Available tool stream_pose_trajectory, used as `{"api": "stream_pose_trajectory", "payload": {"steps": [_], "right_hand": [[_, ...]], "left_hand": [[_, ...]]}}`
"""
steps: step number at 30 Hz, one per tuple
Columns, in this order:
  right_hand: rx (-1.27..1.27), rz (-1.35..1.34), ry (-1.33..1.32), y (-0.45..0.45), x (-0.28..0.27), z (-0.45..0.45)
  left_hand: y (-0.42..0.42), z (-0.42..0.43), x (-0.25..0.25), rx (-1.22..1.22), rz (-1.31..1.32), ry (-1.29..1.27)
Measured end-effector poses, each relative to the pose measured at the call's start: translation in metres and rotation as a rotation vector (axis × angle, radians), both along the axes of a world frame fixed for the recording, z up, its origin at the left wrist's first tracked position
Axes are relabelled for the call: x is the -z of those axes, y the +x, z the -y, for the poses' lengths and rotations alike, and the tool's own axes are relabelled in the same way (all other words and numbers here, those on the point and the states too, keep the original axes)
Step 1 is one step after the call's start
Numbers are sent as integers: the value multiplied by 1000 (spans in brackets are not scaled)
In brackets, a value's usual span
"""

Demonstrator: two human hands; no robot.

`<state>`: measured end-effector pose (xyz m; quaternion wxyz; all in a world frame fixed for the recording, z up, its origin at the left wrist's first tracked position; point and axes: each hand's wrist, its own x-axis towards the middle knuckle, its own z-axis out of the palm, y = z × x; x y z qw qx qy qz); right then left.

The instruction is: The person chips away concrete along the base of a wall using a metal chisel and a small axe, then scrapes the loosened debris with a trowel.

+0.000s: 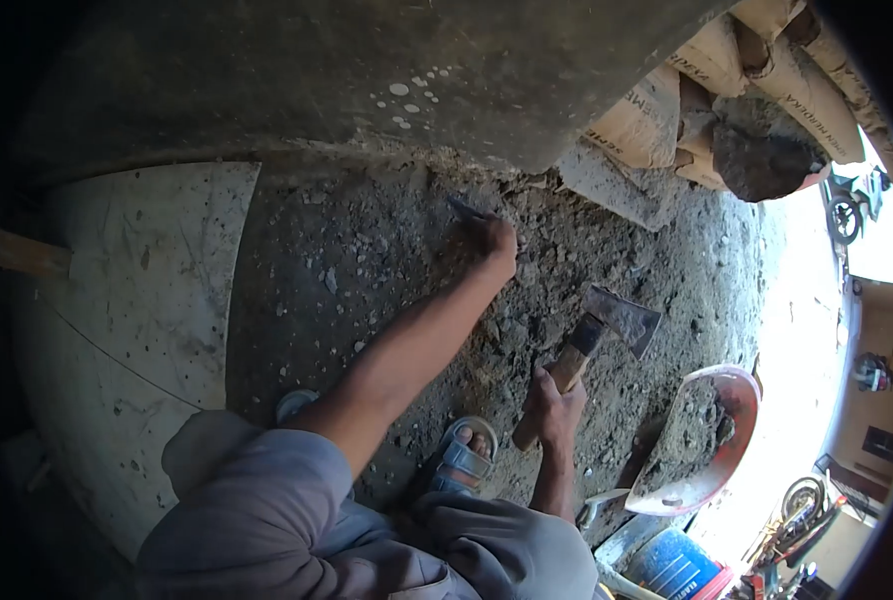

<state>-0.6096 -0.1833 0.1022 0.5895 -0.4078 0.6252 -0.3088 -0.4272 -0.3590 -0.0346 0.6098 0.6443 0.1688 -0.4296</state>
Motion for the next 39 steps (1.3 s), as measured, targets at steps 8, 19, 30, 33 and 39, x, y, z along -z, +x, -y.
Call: {"api": "stream_pose_trajectory", "payload": {"steps": [8, 19, 30, 33, 39], "right_hand": [[-5, -86, 8, -10, 5, -16], [-163, -236, -73, 19, -8, -27], [-371, -144, -711, 75, -87, 9], [-330, 236, -1069, 99, -115, 32], [-630, -650, -432, 109, -15, 59]], "left_hand": [[23, -110, -28, 254, -40, -217], [82, -77, -53, 277, -325, -310], [107, -55, -83, 149, -642, -515], [109, -46, -81, 197, -630, -560], [98, -45, -90, 194, -570, -541]]}}
